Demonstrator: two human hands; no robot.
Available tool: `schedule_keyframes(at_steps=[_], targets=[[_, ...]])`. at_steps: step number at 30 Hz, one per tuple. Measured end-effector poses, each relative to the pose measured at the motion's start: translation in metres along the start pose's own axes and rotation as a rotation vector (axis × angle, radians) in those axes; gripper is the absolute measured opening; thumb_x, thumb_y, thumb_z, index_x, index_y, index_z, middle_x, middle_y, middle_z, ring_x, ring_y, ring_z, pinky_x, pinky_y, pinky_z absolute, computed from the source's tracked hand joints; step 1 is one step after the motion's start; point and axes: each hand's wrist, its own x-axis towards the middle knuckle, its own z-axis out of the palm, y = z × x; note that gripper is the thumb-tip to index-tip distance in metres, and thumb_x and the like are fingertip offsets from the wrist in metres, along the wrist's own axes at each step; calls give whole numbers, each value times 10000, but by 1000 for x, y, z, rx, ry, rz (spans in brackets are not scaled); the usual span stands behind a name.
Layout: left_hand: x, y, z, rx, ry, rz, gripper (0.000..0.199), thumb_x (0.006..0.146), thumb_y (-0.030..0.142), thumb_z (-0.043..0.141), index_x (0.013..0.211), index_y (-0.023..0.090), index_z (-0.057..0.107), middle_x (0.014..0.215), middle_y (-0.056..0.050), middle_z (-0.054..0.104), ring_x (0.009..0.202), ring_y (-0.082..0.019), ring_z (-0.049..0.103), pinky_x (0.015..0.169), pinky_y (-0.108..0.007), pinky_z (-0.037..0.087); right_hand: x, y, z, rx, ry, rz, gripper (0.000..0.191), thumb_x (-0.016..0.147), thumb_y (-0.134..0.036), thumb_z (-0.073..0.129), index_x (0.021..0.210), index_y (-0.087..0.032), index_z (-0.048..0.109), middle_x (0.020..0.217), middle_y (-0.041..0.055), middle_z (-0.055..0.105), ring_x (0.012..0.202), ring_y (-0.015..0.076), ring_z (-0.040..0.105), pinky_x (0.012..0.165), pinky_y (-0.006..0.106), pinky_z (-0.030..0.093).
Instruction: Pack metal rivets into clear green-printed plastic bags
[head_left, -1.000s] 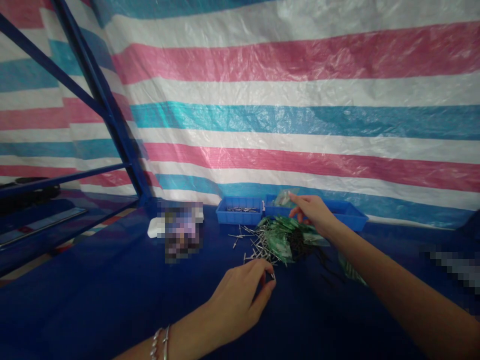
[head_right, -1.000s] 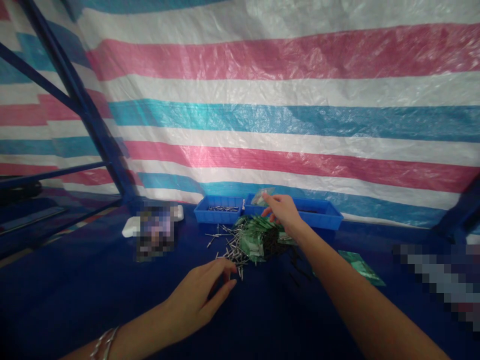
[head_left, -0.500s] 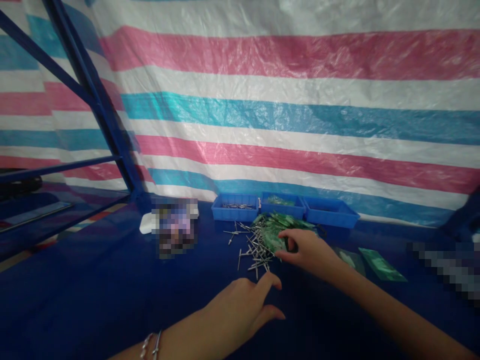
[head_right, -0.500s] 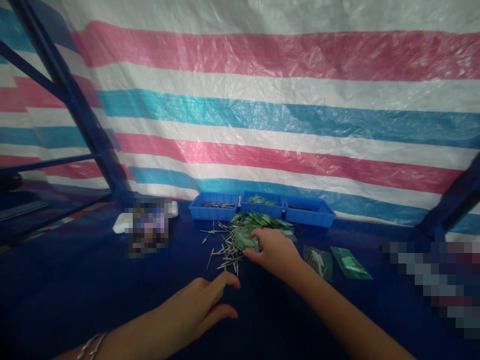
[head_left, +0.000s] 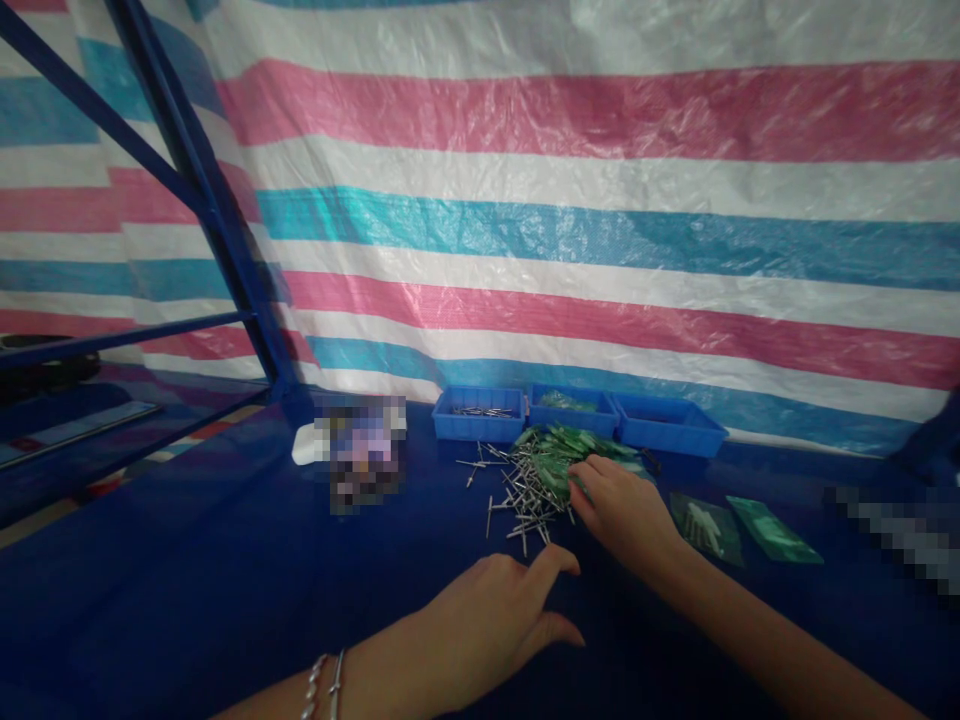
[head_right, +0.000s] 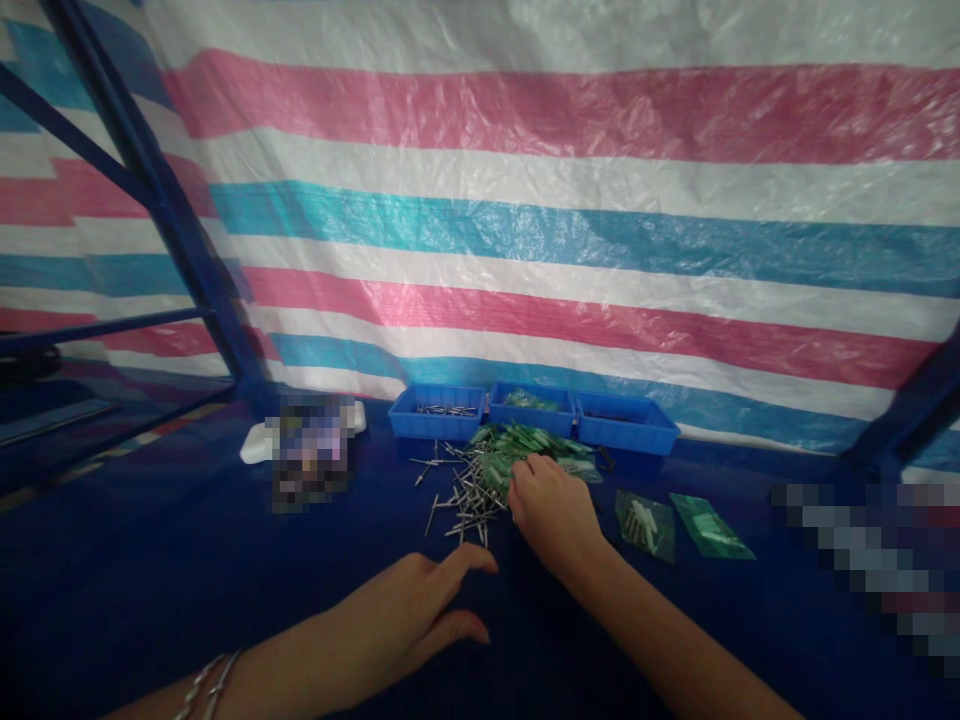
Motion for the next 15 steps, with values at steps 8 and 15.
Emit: schedule_keyframes(at_steps=[8,15], targets=[[1,-10,9,-229,156,-70,315,862,278,548,1165,218,487,517,87,367,512,-141,457,511,-212,316,-26,21,-30,207,268,102,211,831,-223,437,810,-178,642,700,48,663,624,185,621,589,263,446],[7,-18,4,-454,307,-87,292,883,369,454,1096,174,497,449,114,310,422,-111,326,477,-210,274,-63,13,-40,843,100,151,238,748,-351,472,610,-216,611,527,-5,584,463,144,536,409,215,411]])
